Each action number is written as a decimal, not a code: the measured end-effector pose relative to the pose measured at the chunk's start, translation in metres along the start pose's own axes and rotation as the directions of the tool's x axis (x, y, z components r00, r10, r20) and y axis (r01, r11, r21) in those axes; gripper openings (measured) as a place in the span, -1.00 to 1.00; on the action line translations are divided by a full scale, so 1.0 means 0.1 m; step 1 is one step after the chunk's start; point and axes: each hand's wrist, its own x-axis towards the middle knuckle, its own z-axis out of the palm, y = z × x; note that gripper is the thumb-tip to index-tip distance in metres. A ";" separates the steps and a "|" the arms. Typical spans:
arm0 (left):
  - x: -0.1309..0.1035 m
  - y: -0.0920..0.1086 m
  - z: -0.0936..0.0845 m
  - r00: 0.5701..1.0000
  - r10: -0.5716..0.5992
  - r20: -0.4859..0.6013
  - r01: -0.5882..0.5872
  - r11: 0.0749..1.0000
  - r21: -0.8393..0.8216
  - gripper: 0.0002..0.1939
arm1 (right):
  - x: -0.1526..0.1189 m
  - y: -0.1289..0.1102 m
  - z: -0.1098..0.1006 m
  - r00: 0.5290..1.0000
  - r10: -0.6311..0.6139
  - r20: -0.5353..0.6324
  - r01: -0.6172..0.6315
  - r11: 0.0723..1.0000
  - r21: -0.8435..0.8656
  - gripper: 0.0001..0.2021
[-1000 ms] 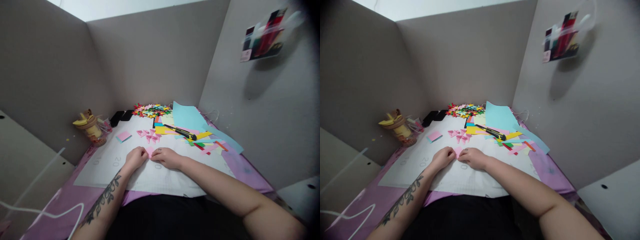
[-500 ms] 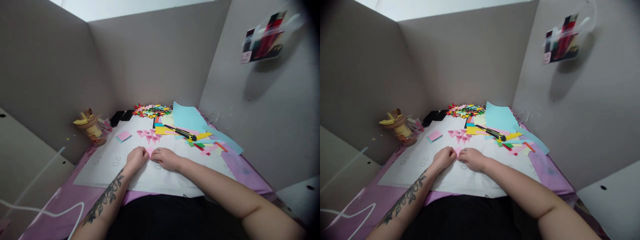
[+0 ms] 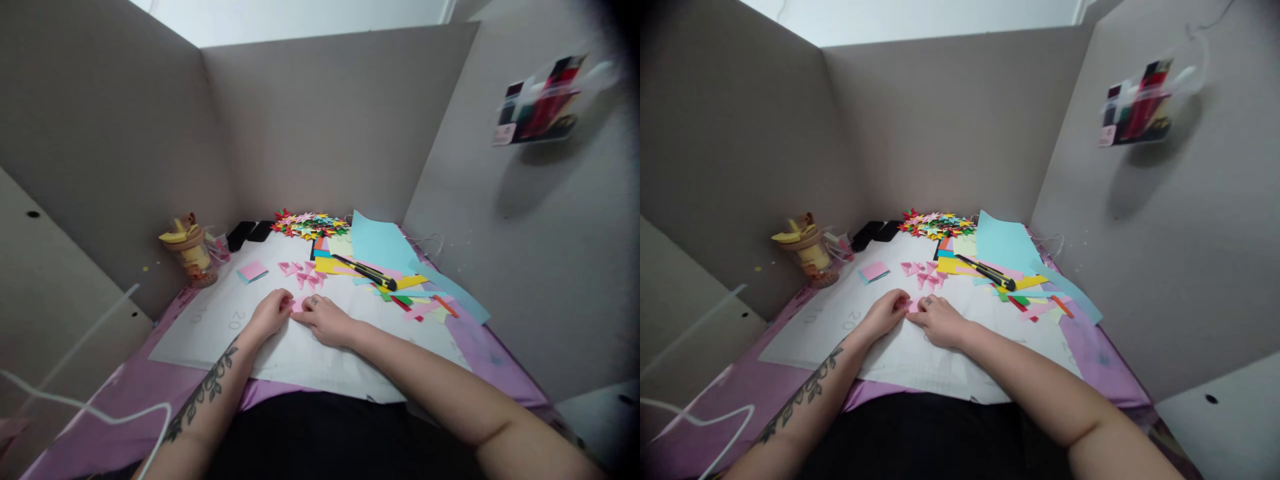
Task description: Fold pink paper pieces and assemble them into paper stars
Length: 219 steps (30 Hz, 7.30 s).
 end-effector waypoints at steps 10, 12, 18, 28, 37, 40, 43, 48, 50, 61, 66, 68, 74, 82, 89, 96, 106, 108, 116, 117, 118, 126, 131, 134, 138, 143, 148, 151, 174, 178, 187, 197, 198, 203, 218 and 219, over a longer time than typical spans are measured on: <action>-0.03 0.07 -0.04 0.999 0.027 0.033 -0.028 0.998 0.050 -0.76 | -0.05 0.03 0.04 0.987 -0.085 -0.138 0.099 0.990 0.101 -0.77; -0.03 0.07 -0.04 0.999 0.023 0.034 -0.025 0.998 0.050 -0.76 | -0.09 0.06 0.03 0.977 -0.110 -0.181 0.128 0.988 0.090 -0.77; -0.04 0.08 -0.04 1.000 0.016 0.020 -0.017 0.999 0.046 -0.76 | -0.15 0.18 -0.10 0.980 -0.136 -0.144 0.131 0.990 -0.044 -0.78; -0.03 0.04 -0.03 0.968 -0.110 -0.224 0.064 0.977 -0.201 -0.78 | -0.05 0.18 -0.12 0.913 0.080 -0.401 0.103 0.904 0.415 -0.82; 0.05 0.29 -0.02 0.984 -0.158 -0.087 0.055 0.720 -0.692 -0.73 | 0.39 0.08 -0.25 0.846 0.495 -0.197 -0.146 0.571 0.808 -0.70; 0.02 0.23 0.02 0.976 -0.179 -0.123 0.042 0.712 -0.700 -0.72 | 0.47 0.04 -0.15 0.842 0.505 -0.189 -0.175 0.588 0.789 -0.65; -0.01 0.17 0.03 0.972 -0.199 -0.126 0.060 0.728 -0.683 -0.74 | 0.46 0.02 -0.05 0.827 0.532 -0.184 -0.178 0.557 0.811 -0.63; -0.04 0.19 0.00 0.975 -0.179 -0.134 0.062 0.793 -0.607 -0.81 | 0.38 0.04 0.03 0.833 0.524 -0.181 -0.195 0.582 0.789 -0.68; -0.06 0.22 -0.01 0.982 -0.138 -0.130 0.047 0.844 -0.535 -0.83 | 0.36 0.05 0.02 0.847 0.484 -0.219 -0.178 0.648 0.741 -0.68; -0.01 0.18 -0.06 0.899 -0.336 -0.280 0.063 0.733 -0.677 -0.80 | 0.41 0.14 -0.05 0.664 0.657 -0.357 0.035 0.449 0.893 -0.74; -0.01 0.19 -0.05 0.891 -0.344 -0.297 0.000 0.654 -0.756 -0.76 | 0.48 -0.05 0.09 0.820 0.551 -0.159 -0.019 0.302 0.953 -0.61; -0.01 0.22 -0.04 0.901 -0.327 -0.284 0.005 0.663 -0.749 -0.77 | 0.50 -0.09 0.10 0.807 0.574 -0.139 -0.039 0.287 0.957 -0.64; -0.03 0.26 -0.02 0.936 -0.293 -0.195 0.067 0.694 -0.717 -0.77 | 0.47 0.04 0.03 0.713 0.668 -0.215 -0.024 0.329 0.944 -0.66; -0.07 0.26 -0.07 0.885 -0.461 -0.070 0.177 0.470 -0.865 -0.72 | 0.33 0.21 -0.18 0.691 0.602 -0.400 0.035 0.524 0.851 -0.85; -0.17 0.30 -0.04 0.906 -0.409 0.106 0.258 0.336 -0.906 -0.78 | 0.26 0.13 -0.18 0.935 0.185 -0.303 0.052 0.774 0.632 -0.58; -0.17 0.33 -0.04 0.924 -0.348 0.158 0.302 0.410 -0.861 -0.76 | 0.28 0.19 -0.08 0.954 0.109 -0.278 0.097 0.767 0.635 -0.81; -0.18 0.38 -0.05 0.958 -0.272 -0.092 0.072 0.538 -0.840 -0.76 | 0.28 0.14 -0.15 0.908 0.248 -0.338 0.101 0.653 0.751 -0.94; -0.19 0.38 -0.05 0.968 -0.239 -0.080 0.074 0.573 -0.817 -0.82 | 0.28 0.14 -0.17 0.897 0.283 -0.341 0.092 0.633 0.769 -0.93; -0.20 0.36 -0.09 0.944 -0.311 -0.112 0.121 0.641 -0.758 -0.73 | 0.29 0.12 -0.17 0.894 0.288 -0.344 0.092 0.634 0.768 -0.91; -0.19 0.36 -0.09 0.943 -0.309 -0.126 0.114 0.655 -0.747 -0.74 | 0.29 0.12 -0.16 0.901 0.288 -0.323 0.088 0.609 0.788 -0.88; -0.19 0.36 -0.09 0.943 -0.301 -0.140 0.104 0.668 -0.737 -0.75 | 0.29 0.12 -0.15 0.910 0.292 -0.295 0.079 0.574 0.815 -0.86; -0.19 0.36 -0.08 0.950 -0.246 -0.191 0.044 0.714 -0.698 -0.80 | 0.28 0.09 -0.13 0.906 0.346 -0.244 0.047 0.491 0.870 -0.88; -0.21 0.38 -0.08 0.945 -0.239 -0.224 0.028 0.740 -0.672 -0.80 | 0.27 0.10 -0.13 0.884 0.389 -0.261 0.034 0.502 0.864 -0.84; -0.21 0.39 -0.07 0.932 -0.235 -0.275 0.009 0.775 -0.631 -0.84 | 0.28 0.10 -0.13 0.877 0.403 -0.262 0.042 0.478 0.877 -0.82; -0.21 0.41 -0.07 0.920 -0.218 -0.327 -0.030 0.791 -0.612 -0.88 | 0.29 0.08 -0.13 0.871 0.413 -0.266 0.051 0.462 0.885 -0.80; -0.21 0.43 -0.07 0.909 -0.241 -0.339 -0.019 0.790 -0.612 -0.88 | 0.31 0.02 -0.14 0.849 0.448 -0.280 0.059 0.445 0.894 -0.80; -0.21 0.42 -0.06 0.899 -0.282 -0.334 0.018 0.788 -0.615 -0.85 | 0.33 -0.03 -0.12 0.814 0.502 -0.293 0.061 0.428 0.902 -0.81; -0.21 0.43 -0.06 0.890 -0.321 -0.325 0.041 0.765 -0.643 -0.84 | 0.35 -0.05 -0.09 0.789 0.536 -0.301 0.062 0.418 0.906 -0.80; -0.18 0.42 -0.06 0.885 -0.351 -0.306 0.084 0.767 -0.636 -0.80 | 0.39 -0.17 -0.11 0.685 0.655 -0.319 0.011 0.429 0.903 -0.81; -0.18 0.43 -0.06 0.881 -0.362 -0.304 0.083 0.752 -0.654 -0.81 | 0.39 -0.19 -0.10 0.675 0.658 -0.333 0.017 0.438 0.899 -0.81; -0.18 0.39 -0.02 0.884 -0.344 -0.316 0.056 0.750 -0.659 -0.82 | 0.38 -0.20 -0.09 0.665 0.656 -0.358 0.027 0.458 0.888 -0.81; -0.16 0.38 0.00 0.888 -0.328 -0.323 0.002 0.704 -0.711 -0.79 | 0.38 -0.20 -0.06 0.657 0.641 -0.396 0.045 0.491 0.870 -0.81; -0.15 0.38 0.00 0.890 -0.325 -0.318 -0.020 0.671 -0.741 -0.76 | 0.38 -0.20 -0.06 0.653 0.640 -0.405 0.049 0.499 0.865 -0.81; -0.14 0.41 0.01 0.904 -0.321 -0.282 -0.067 0.546 -0.835 -0.62 | 0.40 -0.21 -0.07 0.629 0.660 -0.412 0.098 0.458 0.884 -0.75; -0.15 0.39 0.00 0.948 -0.259 -0.186 0.023 0.638 -0.770 -0.69 | 0.37 -0.08 -0.10 0.612 0.662 -0.432 0.057 0.509 0.859 -0.70; -0.15 0.39 -0.01 0.954 -0.241 -0.180 0.027 0.667 -0.745 -0.72 | 0.37 -0.11 -0.10 0.629 0.643 -0.436 0.059 0.521 0.852 -0.72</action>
